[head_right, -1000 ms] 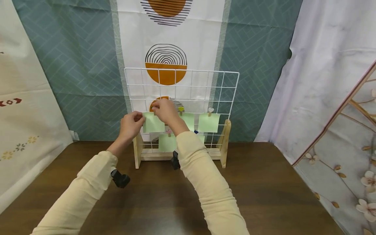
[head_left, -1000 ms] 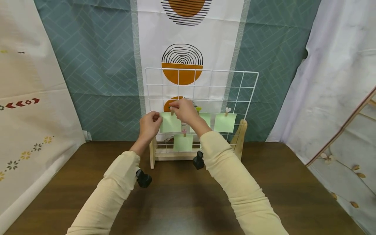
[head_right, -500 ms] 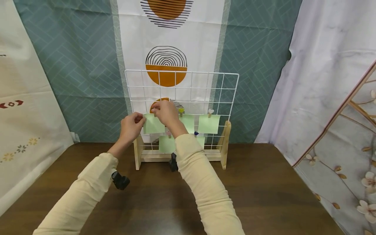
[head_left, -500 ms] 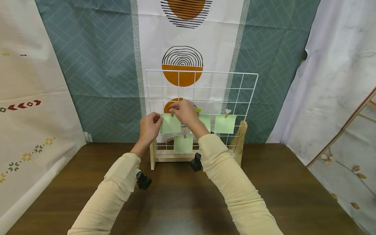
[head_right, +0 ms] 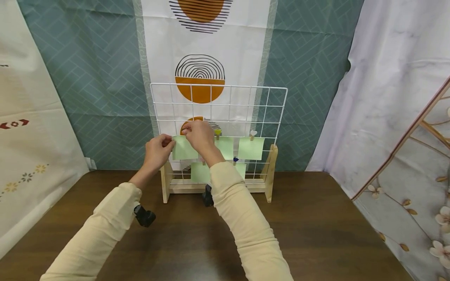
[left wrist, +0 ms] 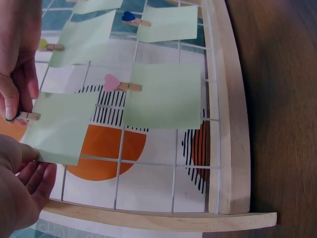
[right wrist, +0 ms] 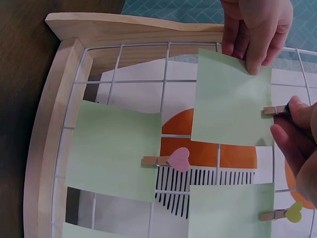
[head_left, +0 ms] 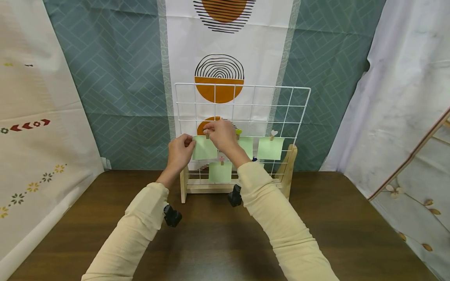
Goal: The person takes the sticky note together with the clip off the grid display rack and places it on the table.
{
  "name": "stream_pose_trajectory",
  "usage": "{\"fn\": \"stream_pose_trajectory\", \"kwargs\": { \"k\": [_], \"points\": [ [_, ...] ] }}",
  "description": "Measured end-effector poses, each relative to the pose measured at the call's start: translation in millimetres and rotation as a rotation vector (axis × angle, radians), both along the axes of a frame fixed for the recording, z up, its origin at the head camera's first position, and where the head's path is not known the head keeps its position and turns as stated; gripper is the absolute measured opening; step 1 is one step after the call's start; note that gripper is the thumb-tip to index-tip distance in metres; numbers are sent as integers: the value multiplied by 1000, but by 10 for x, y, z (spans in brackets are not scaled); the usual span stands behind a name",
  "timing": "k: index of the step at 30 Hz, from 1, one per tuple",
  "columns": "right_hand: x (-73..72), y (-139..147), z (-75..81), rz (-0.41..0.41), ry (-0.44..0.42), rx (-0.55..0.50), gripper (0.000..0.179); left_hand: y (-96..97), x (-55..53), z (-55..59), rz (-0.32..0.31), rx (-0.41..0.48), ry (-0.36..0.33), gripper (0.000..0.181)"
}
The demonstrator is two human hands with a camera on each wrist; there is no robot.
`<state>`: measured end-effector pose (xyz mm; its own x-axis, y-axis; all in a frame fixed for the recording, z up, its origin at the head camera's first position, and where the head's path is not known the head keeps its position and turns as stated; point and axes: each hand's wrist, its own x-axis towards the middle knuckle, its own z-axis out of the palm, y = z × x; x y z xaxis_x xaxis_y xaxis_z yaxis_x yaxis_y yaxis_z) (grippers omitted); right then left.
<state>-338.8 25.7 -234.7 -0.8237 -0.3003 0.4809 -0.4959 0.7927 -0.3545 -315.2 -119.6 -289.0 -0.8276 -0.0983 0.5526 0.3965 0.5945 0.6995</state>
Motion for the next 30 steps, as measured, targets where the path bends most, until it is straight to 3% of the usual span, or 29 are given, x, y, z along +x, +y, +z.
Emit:
{"fn": "stream_pose_trajectory", "kwargs": {
  "k": [12,22,30],
  "points": [
    [32,40,48,18,78,-51,22,-15,-15,-19,-16,6,-8,19],
    [121,156,30,130,-22,-234,23,-44,13,-20,-26,68,-64,20],
    [190,278,-57,170,-90,-285,29,-75,27,-63,-51,89,-70,18]
  ]
}}
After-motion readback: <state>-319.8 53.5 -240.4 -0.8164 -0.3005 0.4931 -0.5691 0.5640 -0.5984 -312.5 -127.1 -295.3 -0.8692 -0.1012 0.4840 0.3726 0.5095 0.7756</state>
